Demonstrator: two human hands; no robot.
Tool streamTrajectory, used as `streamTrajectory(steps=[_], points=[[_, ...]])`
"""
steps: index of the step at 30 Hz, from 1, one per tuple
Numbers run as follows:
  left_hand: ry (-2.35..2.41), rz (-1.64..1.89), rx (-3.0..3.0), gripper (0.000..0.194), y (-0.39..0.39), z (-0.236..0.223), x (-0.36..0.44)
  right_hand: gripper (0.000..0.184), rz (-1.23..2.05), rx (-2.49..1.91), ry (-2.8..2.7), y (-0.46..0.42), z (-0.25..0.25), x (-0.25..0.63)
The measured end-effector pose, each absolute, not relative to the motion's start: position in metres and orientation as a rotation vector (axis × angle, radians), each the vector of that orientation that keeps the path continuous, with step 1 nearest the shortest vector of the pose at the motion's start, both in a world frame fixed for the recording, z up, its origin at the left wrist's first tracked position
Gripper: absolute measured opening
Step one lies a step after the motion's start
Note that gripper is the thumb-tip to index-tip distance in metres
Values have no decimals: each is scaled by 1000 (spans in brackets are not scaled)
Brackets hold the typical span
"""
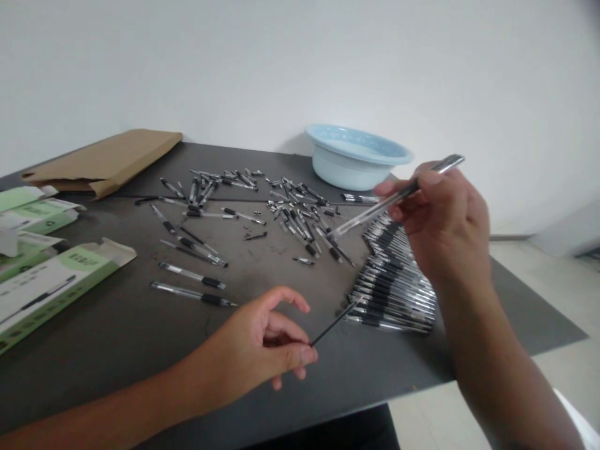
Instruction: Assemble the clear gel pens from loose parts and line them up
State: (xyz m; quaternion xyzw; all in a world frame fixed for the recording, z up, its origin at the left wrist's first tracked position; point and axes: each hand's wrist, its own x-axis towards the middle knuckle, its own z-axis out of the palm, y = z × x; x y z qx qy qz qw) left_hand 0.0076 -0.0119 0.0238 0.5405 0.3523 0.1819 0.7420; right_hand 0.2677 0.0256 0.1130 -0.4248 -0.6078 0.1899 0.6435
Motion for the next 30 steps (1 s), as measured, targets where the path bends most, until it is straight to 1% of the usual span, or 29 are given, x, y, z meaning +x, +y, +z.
streamTrajectory(steps=[3, 5, 8, 10, 12, 16, 18, 24, 30], points=[[761, 390, 1202, 50, -12, 22, 6, 19, 315, -964, -1234, 46, 117, 303], [742, 383, 1216, 50, -12, 21, 5, 20, 170, -1011, -1184, 57, 119, 326], [718, 399, 1222, 51, -13, 20, 5, 29, 6, -1160, -1247, 72, 120, 355], [717, 415, 1211, 52, -13, 19, 6, 36, -36, -1336, -1460, 85, 120, 370], [723, 415, 1202, 52, -13, 18, 7, 37, -38, -1500, -1712, 103, 118, 383], [732, 395, 1185, 53, -12, 15, 7, 21, 42, -1643, -2094, 147, 105, 408], [727, 369, 1172, 53, -11, 11, 6, 18, 53, -1685, -2222, 168, 93, 421], [733, 321, 1289, 50, -3, -6, 6, 19, 18, -1767, -2357, 206, 56, 448], [739, 277, 1234, 49, -1, -15, 4, 24, -2, -1754, -2398, 224, 43, 448]])
